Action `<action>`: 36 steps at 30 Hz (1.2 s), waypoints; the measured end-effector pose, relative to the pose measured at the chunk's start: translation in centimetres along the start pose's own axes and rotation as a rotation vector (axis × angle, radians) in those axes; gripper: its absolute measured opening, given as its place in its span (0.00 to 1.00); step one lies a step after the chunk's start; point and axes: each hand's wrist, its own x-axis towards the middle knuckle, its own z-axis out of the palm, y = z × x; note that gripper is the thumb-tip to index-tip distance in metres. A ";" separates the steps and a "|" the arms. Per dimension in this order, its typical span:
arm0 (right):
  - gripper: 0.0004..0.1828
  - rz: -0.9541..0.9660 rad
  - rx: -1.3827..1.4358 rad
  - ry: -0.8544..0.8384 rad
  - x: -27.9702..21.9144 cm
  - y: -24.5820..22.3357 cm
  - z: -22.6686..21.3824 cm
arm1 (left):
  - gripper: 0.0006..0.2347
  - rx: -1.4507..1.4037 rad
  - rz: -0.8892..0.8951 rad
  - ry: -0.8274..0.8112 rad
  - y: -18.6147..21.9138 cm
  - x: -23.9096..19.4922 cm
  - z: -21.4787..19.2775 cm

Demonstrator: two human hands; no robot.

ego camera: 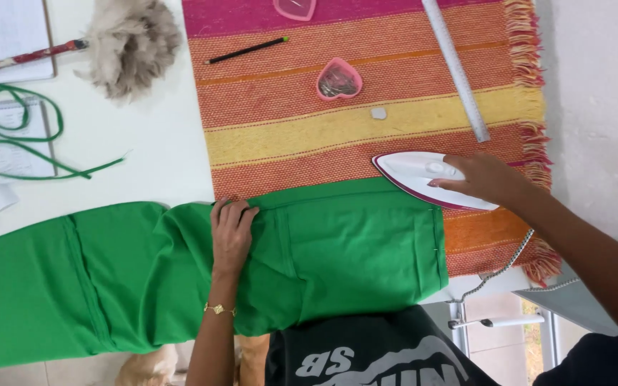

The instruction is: The person irons a green garment on a table covered with a striped mat. They repeatedly fold the fabric, smooth it with their hands, and press it with an iron, adjusting the garment's position multiple times.

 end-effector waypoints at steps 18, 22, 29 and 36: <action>0.48 0.406 0.171 0.001 -8.8 9.6 3.3 | 0.34 0.011 0.198 -0.485 14.4 7.0 4.7; 0.42 0.437 0.239 0.055 -9.2 7.0 1.4 | 0.34 0.053 0.216 -0.488 14.4 6.5 5.0; 0.34 0.048 0.208 0.002 -3.8 0.5 -1.3 | 0.31 -0.083 0.138 -0.428 14.7 6.3 5.5; 0.34 -0.171 0.048 -0.091 -0.4 -4.1 -3.1 | 0.27 -0.166 0.024 -0.366 14.1 5.9 3.6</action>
